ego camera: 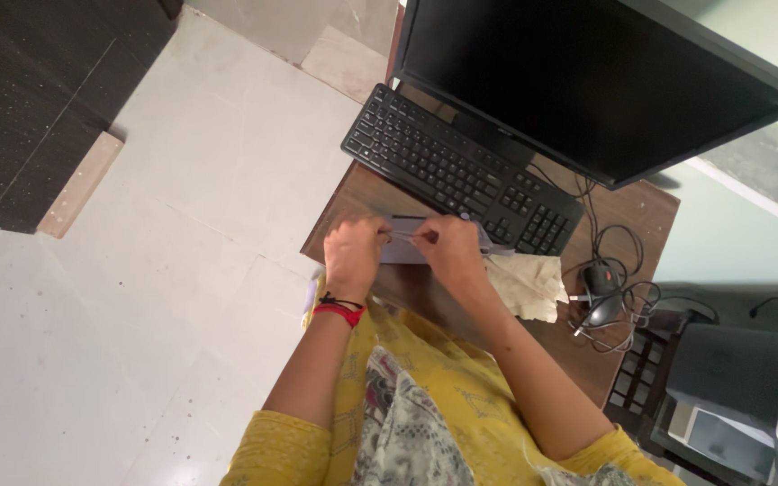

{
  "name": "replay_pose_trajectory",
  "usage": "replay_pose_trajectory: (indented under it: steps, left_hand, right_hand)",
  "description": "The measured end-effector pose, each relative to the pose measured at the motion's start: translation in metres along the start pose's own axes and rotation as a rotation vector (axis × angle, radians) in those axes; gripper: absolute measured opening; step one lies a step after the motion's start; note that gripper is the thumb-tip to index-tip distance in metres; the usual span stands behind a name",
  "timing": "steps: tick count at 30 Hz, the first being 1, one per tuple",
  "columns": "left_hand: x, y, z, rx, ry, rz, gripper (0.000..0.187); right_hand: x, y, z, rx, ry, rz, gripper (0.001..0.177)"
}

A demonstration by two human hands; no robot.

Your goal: The person picks up several markers and places them into a pencil pouch. They then wipe a ledge, a plush toy, and the pencil pouch using a cloth before placing the markers back into the plush toy's holder.

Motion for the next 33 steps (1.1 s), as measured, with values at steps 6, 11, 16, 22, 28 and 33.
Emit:
replay_pose_trajectory:
  steps: [6, 11, 16, 22, 28, 33]
  left_hand:
    - [0.0, -0.002, -0.003, 0.006, 0.017, 0.002, 0.013]
    - [-0.002, -0.002, 0.001, 0.041, -0.024, 0.016, 0.015]
    - [-0.01, -0.006, 0.029, 0.068, -0.322, 0.018, 0.024]
    - [-0.015, -0.035, 0.045, 0.003, -0.408, -0.097, 0.023]
    - [-0.013, -0.041, 0.049, -0.013, -0.419, -0.091, 0.02]
    - [-0.012, -0.039, 0.05, -0.036, -0.404, -0.092, 0.013]
  right_hand:
    - [-0.005, 0.014, 0.007, -0.06, -0.036, -0.017, 0.009]
    - [-0.008, 0.018, 0.009, -0.077, -0.048, -0.03, 0.011]
    - [-0.01, 0.016, 0.005, -0.105, 0.032, 0.027, 0.012]
    - [-0.016, 0.025, -0.005, -0.133, 0.069, 0.106, 0.015]
    - [-0.02, 0.03, -0.015, -0.28, 0.009, 0.108, 0.019]
    - [-0.021, 0.023, -0.012, -0.322, -0.001, 0.074, 0.011]
Point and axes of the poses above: each hand's wrist, its own x-axis towards the middle knuckle, its own y-axis out of the back of the hand, z = x × y, the point moved 10 cm from there along x, towards the middle knuckle, and after that the axes turned 15 degrees about -x, right-handed, at the moved point
